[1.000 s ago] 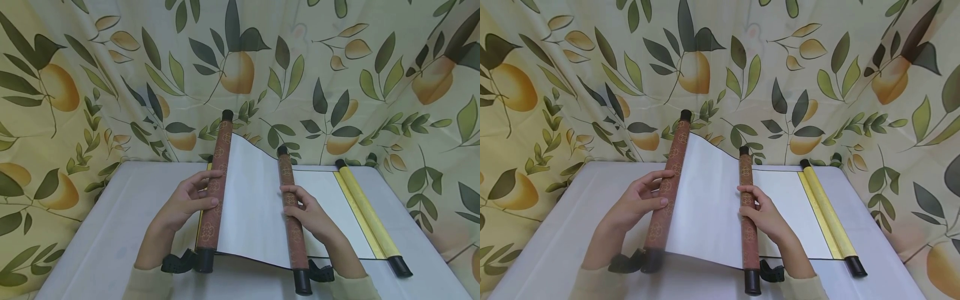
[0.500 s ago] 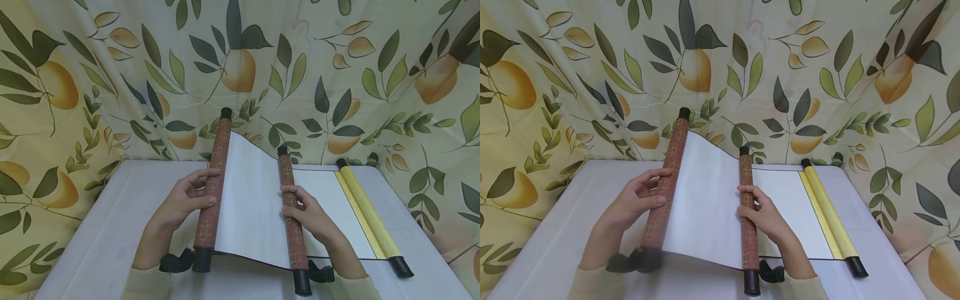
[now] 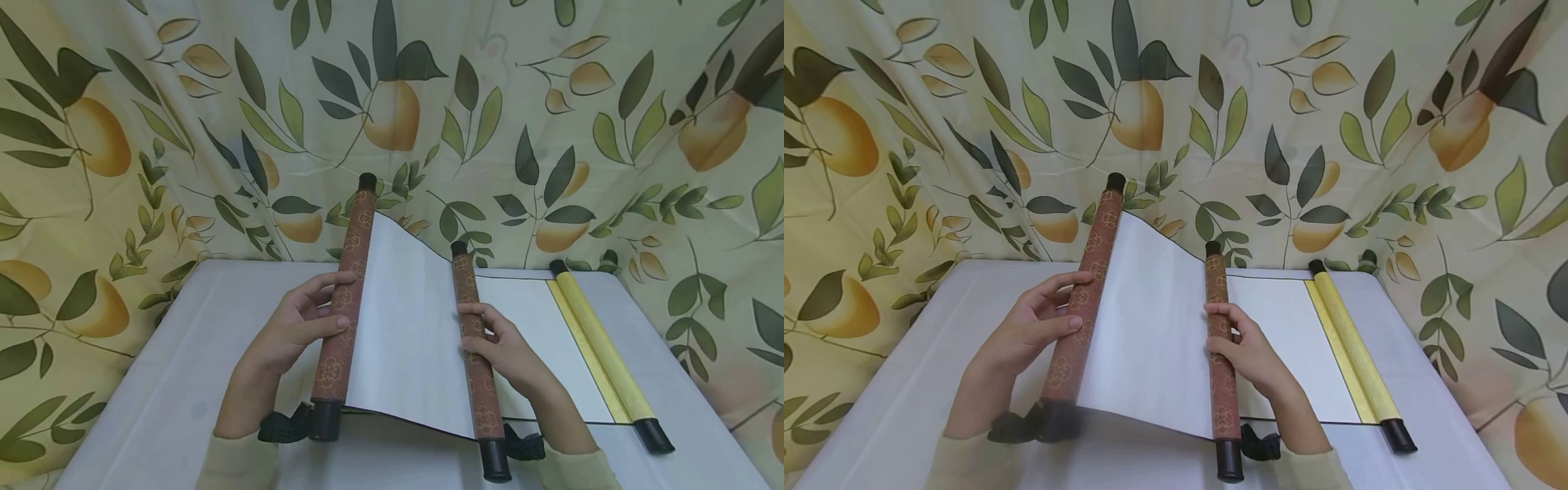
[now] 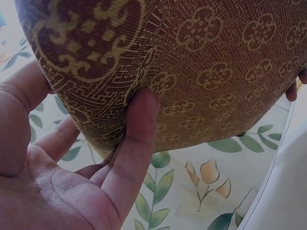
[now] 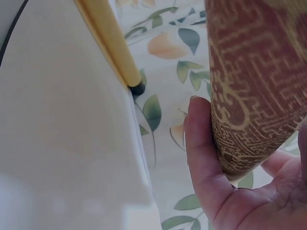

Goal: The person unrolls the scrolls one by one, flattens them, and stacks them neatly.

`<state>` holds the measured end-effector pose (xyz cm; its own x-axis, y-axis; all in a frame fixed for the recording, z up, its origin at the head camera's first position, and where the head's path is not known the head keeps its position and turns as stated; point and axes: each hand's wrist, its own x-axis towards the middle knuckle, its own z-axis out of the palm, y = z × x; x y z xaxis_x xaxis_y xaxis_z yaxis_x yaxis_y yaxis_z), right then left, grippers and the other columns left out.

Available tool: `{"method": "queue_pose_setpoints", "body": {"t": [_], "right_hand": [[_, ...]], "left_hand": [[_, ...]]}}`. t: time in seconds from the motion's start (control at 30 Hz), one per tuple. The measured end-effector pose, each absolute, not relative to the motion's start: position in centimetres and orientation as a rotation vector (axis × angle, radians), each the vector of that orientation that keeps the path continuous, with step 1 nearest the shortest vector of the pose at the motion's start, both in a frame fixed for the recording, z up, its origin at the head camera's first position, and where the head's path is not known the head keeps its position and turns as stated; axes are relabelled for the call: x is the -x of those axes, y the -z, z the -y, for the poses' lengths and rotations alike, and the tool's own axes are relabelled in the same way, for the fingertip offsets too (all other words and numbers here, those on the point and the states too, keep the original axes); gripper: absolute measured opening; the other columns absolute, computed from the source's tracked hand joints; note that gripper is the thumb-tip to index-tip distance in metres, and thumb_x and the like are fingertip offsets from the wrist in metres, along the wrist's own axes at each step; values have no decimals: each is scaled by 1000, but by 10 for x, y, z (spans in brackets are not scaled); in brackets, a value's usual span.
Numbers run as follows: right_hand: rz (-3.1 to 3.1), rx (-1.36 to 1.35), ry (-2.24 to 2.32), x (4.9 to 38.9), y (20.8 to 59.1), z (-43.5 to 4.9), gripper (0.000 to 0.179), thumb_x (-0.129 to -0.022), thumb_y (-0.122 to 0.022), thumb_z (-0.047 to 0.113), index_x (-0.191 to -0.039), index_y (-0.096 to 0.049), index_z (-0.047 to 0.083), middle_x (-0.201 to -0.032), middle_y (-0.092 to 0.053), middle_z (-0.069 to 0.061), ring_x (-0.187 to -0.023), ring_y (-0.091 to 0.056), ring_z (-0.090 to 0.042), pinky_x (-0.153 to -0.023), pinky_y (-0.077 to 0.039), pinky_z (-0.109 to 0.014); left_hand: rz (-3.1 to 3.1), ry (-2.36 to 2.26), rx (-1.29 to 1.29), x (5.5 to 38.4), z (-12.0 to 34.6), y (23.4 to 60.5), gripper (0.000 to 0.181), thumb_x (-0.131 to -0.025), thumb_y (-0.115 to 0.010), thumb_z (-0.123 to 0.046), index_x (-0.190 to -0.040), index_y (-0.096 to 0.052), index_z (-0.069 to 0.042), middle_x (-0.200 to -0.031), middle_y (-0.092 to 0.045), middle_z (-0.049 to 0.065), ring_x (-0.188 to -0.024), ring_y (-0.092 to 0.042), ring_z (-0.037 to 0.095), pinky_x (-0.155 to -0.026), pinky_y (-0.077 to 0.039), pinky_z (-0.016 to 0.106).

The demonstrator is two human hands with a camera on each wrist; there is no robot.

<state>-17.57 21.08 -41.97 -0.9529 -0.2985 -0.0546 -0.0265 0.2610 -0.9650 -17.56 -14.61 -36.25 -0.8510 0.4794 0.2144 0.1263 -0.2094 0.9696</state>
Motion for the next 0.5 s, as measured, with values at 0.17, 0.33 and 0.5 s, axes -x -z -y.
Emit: {"method": "queue_pose_setpoints", "body": {"t": [0.17, 0.33, 0.5], "right_hand": [[-2314, 307, 1754, 176, 419, -211, 53, -95, -65, 10, -144, -43, 8, -149, -33, -19, -110, -54, -36, -80, -56, -38], [-2310, 310, 1750, 175, 417, -212, 53, -95, -63, 7, -144, -43, 8, -150, -33, -19, -106, -56, -35, -76, -57, -36], [-2320, 326, 1730, 175, 416, -213, 52, -95, -65, 10, -143, -45, 9, -151, -33, -18, -109, -55, -36, -78, -55, -36]], "left_hand": [[-1799, -2163, -717, 175, 147, 362, 58, -89, -68, -1, -144, -47, -5, -139, -44, 22, -107, -65, 26, -82, -58, 35], [-1802, -2172, -717, 175, 148, 360, 58, -89, -68, 0, -143, -48, -6, -139, -44, 21, -108, -65, 26, -82, -58, 35], [-1801, -2180, -719, 174, 149, 360, 57, -89, -68, -1, -143, -49, -7, -139, -45, 21, -107, -64, 26, -82, -58, 35]]}}
